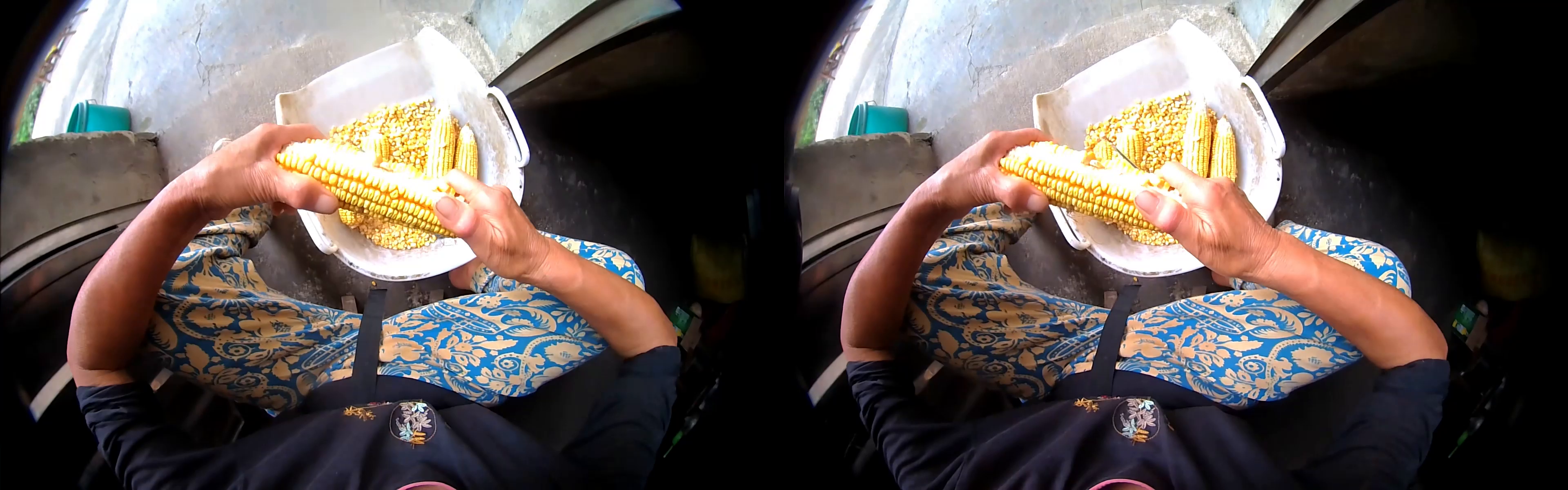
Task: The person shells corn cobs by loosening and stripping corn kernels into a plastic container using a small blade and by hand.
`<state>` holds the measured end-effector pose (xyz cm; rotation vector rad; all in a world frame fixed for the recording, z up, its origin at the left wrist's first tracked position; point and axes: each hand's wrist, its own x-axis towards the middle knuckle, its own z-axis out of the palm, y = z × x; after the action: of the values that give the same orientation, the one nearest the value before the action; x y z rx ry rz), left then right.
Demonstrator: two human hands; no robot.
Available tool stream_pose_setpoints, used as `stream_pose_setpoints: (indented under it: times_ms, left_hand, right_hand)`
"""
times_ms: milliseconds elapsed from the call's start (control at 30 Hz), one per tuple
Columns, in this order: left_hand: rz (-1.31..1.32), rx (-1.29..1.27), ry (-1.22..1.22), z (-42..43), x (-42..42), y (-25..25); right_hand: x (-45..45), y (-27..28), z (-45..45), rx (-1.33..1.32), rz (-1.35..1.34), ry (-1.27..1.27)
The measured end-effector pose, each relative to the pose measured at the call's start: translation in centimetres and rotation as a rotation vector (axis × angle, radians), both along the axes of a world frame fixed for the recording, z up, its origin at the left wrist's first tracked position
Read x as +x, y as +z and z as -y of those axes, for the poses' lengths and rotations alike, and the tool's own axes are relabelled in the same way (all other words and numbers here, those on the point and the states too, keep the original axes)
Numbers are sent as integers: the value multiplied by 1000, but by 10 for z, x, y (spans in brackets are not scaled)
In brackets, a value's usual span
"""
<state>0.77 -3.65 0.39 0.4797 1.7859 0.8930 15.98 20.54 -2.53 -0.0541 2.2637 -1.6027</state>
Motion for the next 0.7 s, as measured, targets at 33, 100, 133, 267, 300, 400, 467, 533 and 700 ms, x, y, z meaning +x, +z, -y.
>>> stream_pose_setpoints:
  times_ms: [33,100,133,267,300,400,467,533,700]
  left_hand:
    - [36,17,30,0,1,-2]
    - [83,40,72,-1,5,-1]
    - [142,13,89,0,4,-1]
    - [186,-77,65,-1,5,-3]
    - [189,-77,59,-2,6,-2]
    - [192,-103,64,-3,5,1]
    - [153,-115,43,-2,4,3]
    - [101,-111,11,-2,3,-1]
    - [41,-127,-52,-6,3,-2]
  right_hand:
    - [0,0,1,-39,69,-9]
    - [7,-17,5,-59,46,-27]
    - [8,-20,8,-126,57,-55]
    - [9,-26,18,-312,187,-224]
    - [10,-26,20,-410,276,-361]
    - [11,-26,14,-409,372,-291]
    - [5,-13,10,-409,470,-254]
    - [-2,-3,2,-491,583,-107]
    - [-5,-2,11,-296,420,-65]
